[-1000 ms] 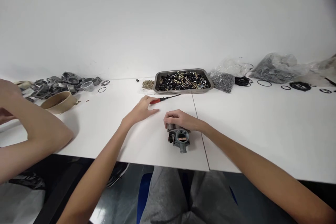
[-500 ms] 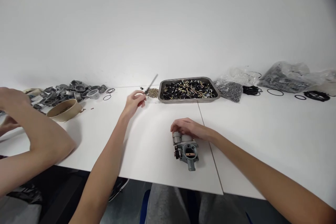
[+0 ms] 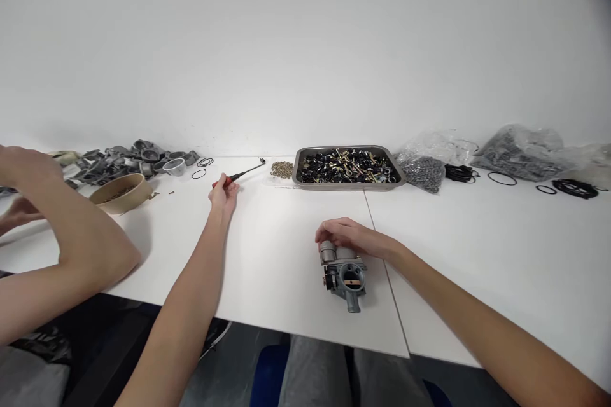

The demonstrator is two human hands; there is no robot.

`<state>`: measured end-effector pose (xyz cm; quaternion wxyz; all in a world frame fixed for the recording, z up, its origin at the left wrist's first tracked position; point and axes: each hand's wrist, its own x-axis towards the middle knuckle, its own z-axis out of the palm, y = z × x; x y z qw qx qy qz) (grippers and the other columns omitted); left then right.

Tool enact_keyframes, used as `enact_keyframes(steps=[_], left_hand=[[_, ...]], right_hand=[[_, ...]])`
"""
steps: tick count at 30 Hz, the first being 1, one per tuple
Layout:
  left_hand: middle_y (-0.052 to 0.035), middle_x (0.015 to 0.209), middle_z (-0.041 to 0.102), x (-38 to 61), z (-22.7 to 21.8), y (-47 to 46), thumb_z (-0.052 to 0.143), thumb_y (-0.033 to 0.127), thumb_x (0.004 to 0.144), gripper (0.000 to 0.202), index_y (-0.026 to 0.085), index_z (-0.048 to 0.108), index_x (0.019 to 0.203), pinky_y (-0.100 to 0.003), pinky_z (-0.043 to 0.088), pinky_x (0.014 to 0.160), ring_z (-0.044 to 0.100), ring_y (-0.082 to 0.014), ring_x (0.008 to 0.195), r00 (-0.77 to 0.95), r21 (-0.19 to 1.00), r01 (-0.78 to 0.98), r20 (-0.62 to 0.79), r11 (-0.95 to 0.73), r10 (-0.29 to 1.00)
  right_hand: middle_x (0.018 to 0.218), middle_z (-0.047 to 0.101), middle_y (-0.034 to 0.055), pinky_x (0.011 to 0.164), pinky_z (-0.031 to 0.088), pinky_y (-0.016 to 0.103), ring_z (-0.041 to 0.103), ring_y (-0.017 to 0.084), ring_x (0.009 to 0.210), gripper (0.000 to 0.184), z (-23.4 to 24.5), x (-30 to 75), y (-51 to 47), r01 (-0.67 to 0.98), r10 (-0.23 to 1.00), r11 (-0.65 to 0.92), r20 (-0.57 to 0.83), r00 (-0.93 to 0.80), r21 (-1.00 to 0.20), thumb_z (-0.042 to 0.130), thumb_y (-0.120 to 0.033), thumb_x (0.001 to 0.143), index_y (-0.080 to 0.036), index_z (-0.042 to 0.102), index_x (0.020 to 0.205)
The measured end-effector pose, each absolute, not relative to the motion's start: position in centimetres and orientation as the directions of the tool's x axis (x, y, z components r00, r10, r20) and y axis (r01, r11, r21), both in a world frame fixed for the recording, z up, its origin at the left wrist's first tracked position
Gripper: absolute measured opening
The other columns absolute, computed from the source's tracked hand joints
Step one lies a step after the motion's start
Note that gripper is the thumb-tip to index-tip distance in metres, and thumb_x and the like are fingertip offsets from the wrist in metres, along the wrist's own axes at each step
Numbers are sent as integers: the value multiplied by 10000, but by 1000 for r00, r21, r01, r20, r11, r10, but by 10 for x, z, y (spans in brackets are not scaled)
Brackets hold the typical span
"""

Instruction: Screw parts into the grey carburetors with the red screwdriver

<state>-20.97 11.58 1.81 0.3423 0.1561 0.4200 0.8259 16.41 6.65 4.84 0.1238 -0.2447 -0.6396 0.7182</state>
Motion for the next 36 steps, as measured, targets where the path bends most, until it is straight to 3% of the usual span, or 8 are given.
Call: enact_keyframes(steps=[5, 12, 14, 17, 19, 21, 24, 36], left_hand=[[30, 570, 534, -204, 14, 120, 711, 209, 727, 297, 165, 418, 709, -257, 466, 451, 484, -85, 426, -749, 841, -364, -8, -401, 663], [32, 590, 533, -205, 11, 122, 699, 208, 743, 264, 152, 441, 734, -259, 506, 468, 502, -78, 440, -760, 868, -311, 17, -387, 650], [32, 600, 535, -205, 11, 122, 713, 218, 734, 268, 147, 454, 744, -264, 519, 478, 511, -80, 444, -757, 874, -307, 16, -378, 654], [30, 607, 541, -205, 10, 123, 724, 223, 723, 267, 141, 471, 751, -257, 518, 475, 520, -80, 443, -752, 880, -305, 12, -363, 659], [28, 610, 546, -205, 10, 123, 734, 224, 710, 272, 138, 479, 745, -257, 519, 472, 523, -81, 441, -747, 885, -302, 12, -356, 665], [26, 615, 549, -204, 10, 123, 746, 230, 697, 282, 137, 483, 737, -260, 520, 469, 521, -82, 436, -745, 887, -296, 18, -353, 667], [30, 619, 549, -203, 10, 123, 754, 245, 686, 298, 141, 480, 738, -257, 505, 447, 515, -82, 425, -748, 888, -289, 24, -358, 663], [22, 635, 565, -204, 6, 129, 774, 305, 650, 337, 139, 504, 763, -266, 466, 410, 510, -88, 405, -754, 885, -291, 21, -363, 656]], right_hand=[[992, 628, 64, 747, 404, 267, 556, 151, 859, 428, 52, 165, 66, 160, 498, -144, -211, -841, -977, 548, -556, 905, -151, 688, 916], [998, 636, 66, 735, 414, 266, 564, 148, 853, 437, 50, 164, 63, 175, 503, -116, -210, -838, -978, 529, -558, 915, -148, 680, 919], [1003, 650, 74, 751, 436, 280, 578, 154, 852, 433, 57, 165, 63, 188, 494, -58, -192, -848, -980, 512, -549, 924, -147, 673, 936], [1001, 679, 93, 765, 475, 310, 610, 166, 841, 407, 78, 165, 78, 237, 523, 167, -118, -844, -957, 501, -514, 935, -143, 661, 982], [990, 694, 95, 753, 493, 309, 632, 172, 842, 367, 96, 161, 101, 325, 618, 372, -29, -786, -869, 500, -468, 940, -143, 661, 997], [997, 705, 87, 770, 495, 291, 641, 167, 863, 291, 112, 152, 133, 497, 721, 553, 85, -688, -669, 504, -381, 941, -150, 670, 1001], [1096, 674, 138, 864, 474, 324, 619, 199, 967, 233, 122, 126, 185, 647, 807, 559, 163, -567, -519, 493, -253, 948, -109, 654, 1035], [1232, 587, 116, 888, 534, 420, 610, 219, 1052, 353, 87, 33, 266, 876, 862, 468, -159, -482, -117, 590, -345, 941, -140, 574, 1228]])
